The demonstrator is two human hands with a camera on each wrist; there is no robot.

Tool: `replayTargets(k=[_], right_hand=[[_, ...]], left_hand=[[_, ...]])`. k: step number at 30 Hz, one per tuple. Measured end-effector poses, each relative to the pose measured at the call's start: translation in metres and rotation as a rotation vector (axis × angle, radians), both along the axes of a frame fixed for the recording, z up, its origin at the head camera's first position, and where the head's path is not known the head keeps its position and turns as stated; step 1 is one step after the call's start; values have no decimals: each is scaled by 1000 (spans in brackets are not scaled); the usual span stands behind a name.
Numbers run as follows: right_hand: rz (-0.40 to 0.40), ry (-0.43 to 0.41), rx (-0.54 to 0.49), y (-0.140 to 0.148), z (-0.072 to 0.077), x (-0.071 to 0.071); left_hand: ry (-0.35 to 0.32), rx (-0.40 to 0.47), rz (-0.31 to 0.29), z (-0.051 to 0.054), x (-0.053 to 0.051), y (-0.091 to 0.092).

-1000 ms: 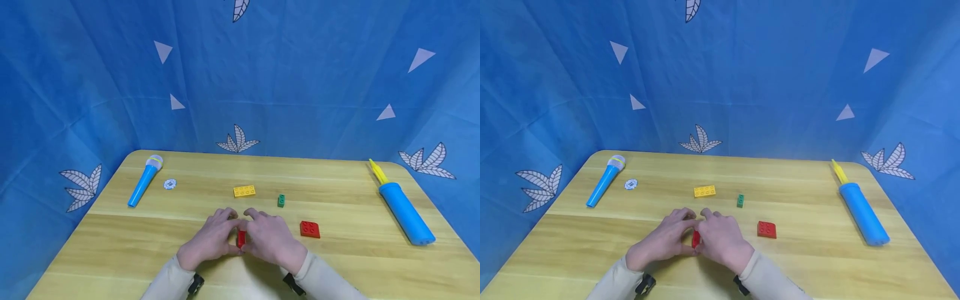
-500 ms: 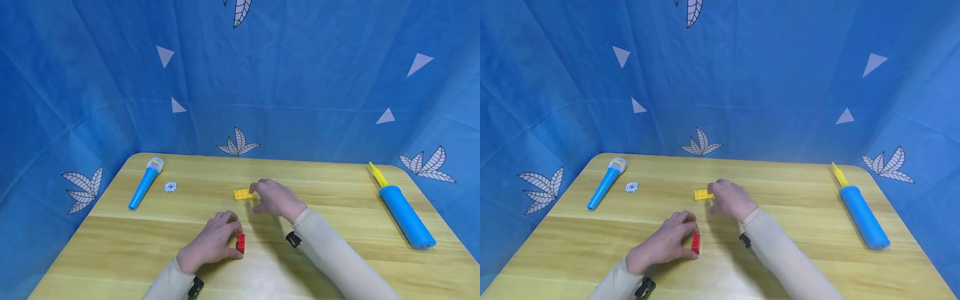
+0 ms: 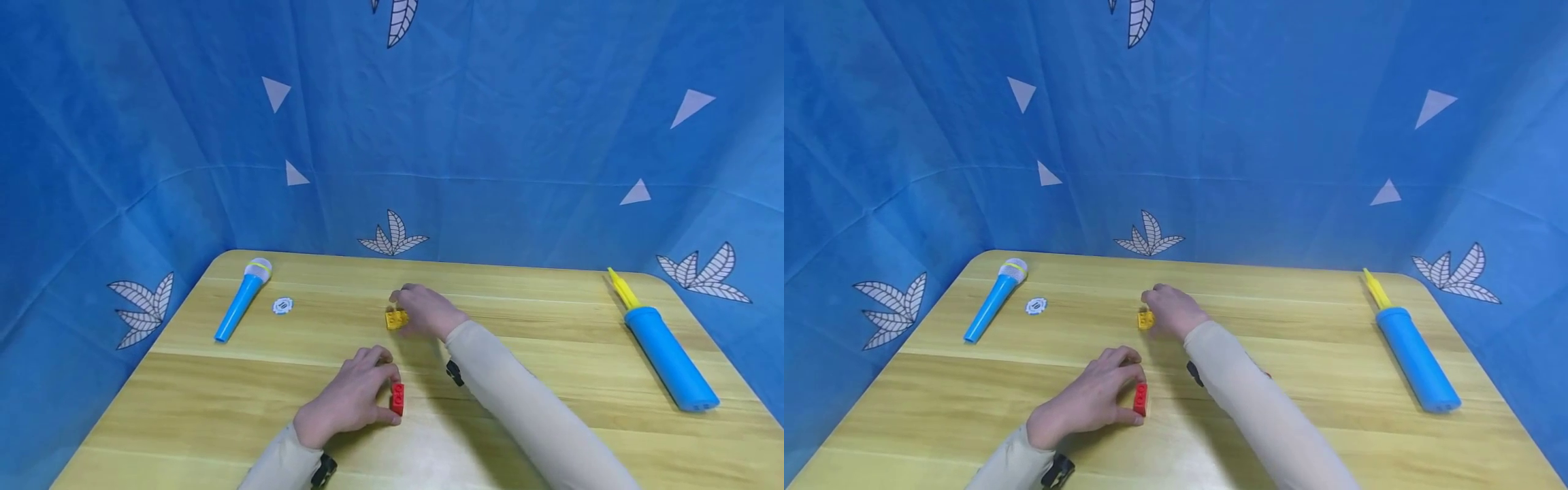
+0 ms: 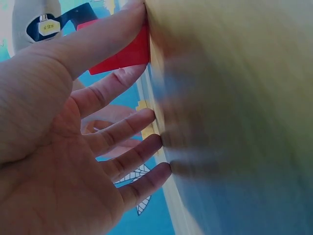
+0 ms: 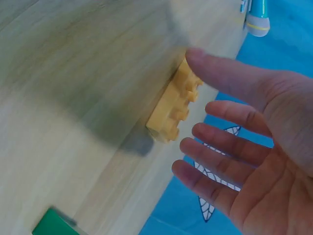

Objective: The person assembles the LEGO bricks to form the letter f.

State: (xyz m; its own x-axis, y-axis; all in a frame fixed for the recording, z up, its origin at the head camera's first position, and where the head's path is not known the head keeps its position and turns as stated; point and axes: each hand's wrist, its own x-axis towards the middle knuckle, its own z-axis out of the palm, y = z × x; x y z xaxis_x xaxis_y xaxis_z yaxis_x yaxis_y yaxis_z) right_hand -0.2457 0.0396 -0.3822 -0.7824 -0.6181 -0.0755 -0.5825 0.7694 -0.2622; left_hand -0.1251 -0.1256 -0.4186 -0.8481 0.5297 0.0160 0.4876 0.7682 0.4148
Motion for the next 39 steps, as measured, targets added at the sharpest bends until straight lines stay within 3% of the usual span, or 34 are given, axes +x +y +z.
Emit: replayTargets(k=[9,18,23,27,34,39], right_hand=[[-18,18,60,0,-9,-4],[10,60,22,2,-15,-3],[15,60,9,3,-10,2],[41,89,4,7,5,15],[130,120,-13,24,34,54],[146,78,50,33,46,80]], left_hand=[[8,-9,-4,-2,0,1],[-9,2,-8,0,2,3],[-23,6,-5,0,2,3],[-15,11,-4,0,2,2],[-21,16,5,1,0,-1],[-17,21,8,0,-1,1]])
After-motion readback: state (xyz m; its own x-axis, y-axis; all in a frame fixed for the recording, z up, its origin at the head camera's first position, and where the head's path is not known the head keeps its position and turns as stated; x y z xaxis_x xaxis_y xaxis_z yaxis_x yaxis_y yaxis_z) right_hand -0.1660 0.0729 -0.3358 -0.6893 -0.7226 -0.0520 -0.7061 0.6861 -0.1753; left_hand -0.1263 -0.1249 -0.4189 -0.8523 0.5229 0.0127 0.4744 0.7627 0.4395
